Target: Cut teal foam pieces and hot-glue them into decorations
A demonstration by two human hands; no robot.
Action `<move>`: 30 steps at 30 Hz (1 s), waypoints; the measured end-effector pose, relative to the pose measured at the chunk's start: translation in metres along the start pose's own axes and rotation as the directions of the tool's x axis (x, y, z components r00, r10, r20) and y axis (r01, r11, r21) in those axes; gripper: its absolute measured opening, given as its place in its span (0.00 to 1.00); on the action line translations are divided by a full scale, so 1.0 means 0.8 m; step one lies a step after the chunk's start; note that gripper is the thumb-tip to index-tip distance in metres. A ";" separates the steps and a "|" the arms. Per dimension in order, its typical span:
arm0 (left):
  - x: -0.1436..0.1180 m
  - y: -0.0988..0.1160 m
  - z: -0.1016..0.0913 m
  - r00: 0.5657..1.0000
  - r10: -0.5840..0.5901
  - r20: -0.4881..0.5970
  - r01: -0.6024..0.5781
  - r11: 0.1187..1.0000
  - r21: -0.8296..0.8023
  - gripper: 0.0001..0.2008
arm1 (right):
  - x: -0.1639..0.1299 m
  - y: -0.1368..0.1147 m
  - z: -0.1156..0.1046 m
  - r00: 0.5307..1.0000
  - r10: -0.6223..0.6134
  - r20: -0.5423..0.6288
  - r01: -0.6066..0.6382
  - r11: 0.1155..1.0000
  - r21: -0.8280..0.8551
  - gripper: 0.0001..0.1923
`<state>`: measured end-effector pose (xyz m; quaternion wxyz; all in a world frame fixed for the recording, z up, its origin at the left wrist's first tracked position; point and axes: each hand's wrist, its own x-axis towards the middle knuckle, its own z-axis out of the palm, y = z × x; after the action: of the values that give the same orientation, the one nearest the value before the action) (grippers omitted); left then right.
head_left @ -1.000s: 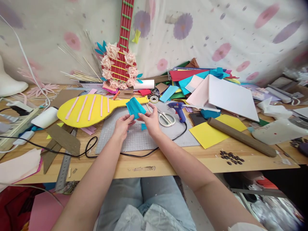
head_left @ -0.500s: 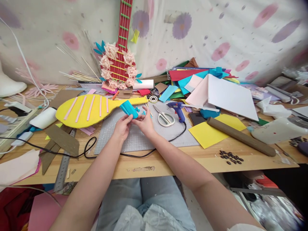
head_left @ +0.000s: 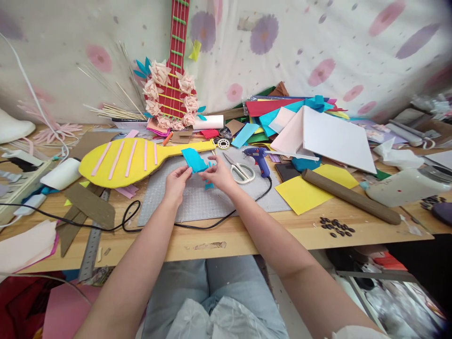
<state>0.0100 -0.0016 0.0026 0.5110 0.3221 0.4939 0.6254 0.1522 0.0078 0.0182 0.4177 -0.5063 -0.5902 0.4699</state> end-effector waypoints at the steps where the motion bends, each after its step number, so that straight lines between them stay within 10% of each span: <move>1: 0.002 0.001 -0.001 1.000 -0.009 -0.015 0.009 1.000 -0.016 0.14 | 0.001 -0.003 -0.015 1.000 0.013 -0.003 -0.014 0.996 -0.086 0.17; 8: 0.003 0.001 0.000 0.993 -0.100 0.056 0.108 0.979 -0.174 0.09 | -0.009 -0.017 -0.109 0.975 -0.015 -0.222 -0.176 0.559 -0.810 0.14; 17: -0.007 0.000 0.006 0.984 -0.134 0.114 0.154 0.969 -0.191 0.08 | -0.012 0.010 -0.106 0.999 0.029 -0.043 -0.048 0.208 -0.977 0.20; 22: -0.009 0.005 0.006 0.984 -0.147 0.103 0.165 0.965 -0.203 0.07 | -0.002 0.001 -0.114 0.995 0.097 -0.039 -0.065 0.287 -0.956 0.16; 30: -0.010 0.008 0.007 0.984 -0.130 0.118 0.152 0.967 -0.204 0.09 | -0.019 -0.009 -0.141 0.984 0.048 0.170 0.053 0.839 -0.542 0.19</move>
<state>0.0150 -0.0077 0.0113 0.6107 0.2618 0.4185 0.6191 0.2617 0.0075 0.0488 0.2032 -0.5595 -0.7347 0.3255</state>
